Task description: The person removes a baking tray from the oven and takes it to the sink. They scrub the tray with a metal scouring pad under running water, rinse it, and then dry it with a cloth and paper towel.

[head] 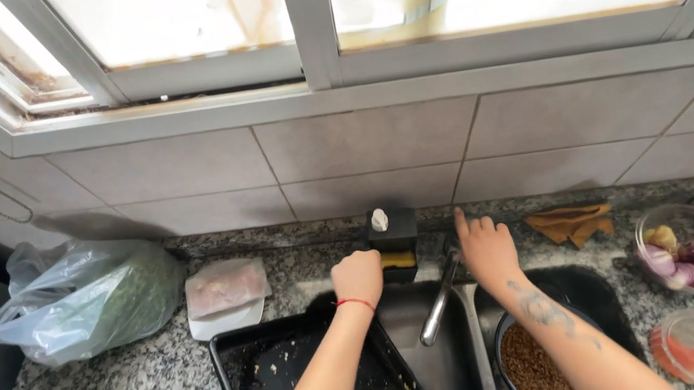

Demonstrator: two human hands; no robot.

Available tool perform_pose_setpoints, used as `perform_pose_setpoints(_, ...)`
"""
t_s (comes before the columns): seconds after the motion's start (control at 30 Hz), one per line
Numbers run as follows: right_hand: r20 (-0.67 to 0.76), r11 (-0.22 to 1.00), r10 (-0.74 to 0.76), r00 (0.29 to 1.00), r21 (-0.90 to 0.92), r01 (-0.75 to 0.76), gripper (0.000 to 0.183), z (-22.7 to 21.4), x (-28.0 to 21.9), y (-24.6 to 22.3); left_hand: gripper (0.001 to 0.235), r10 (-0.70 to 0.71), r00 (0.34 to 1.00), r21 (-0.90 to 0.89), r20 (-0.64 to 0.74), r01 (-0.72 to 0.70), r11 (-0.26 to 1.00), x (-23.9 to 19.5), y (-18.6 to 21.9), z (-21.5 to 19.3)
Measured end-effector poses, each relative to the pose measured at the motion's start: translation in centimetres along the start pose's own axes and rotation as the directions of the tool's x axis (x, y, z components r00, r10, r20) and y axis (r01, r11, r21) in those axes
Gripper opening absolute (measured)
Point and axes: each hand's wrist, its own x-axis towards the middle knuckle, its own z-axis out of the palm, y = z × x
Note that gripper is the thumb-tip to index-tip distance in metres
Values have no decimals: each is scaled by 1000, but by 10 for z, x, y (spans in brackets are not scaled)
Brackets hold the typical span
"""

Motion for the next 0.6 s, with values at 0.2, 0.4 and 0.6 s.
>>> perform_pose_setpoints(0.2, -230, 877, -168, 958, 409, 252, 46, -61, -5, -35, 20, 72, 997, 15, -18, -72, 997, 45, 9, 53)
perform_pose_setpoints(0.4, -227, 808, -89, 970, 553, 203, 47, -68, 3, -43, 15, 179, 925, 169, -334, -128, 977, -9, -25, -55)
perform_pose_setpoints(0.6, 69, 820, -233, 970, 551, 158, 26, -41, 28, -83, 23, -99, 977, 171, -188, 132, 976, -7, -90, -39)
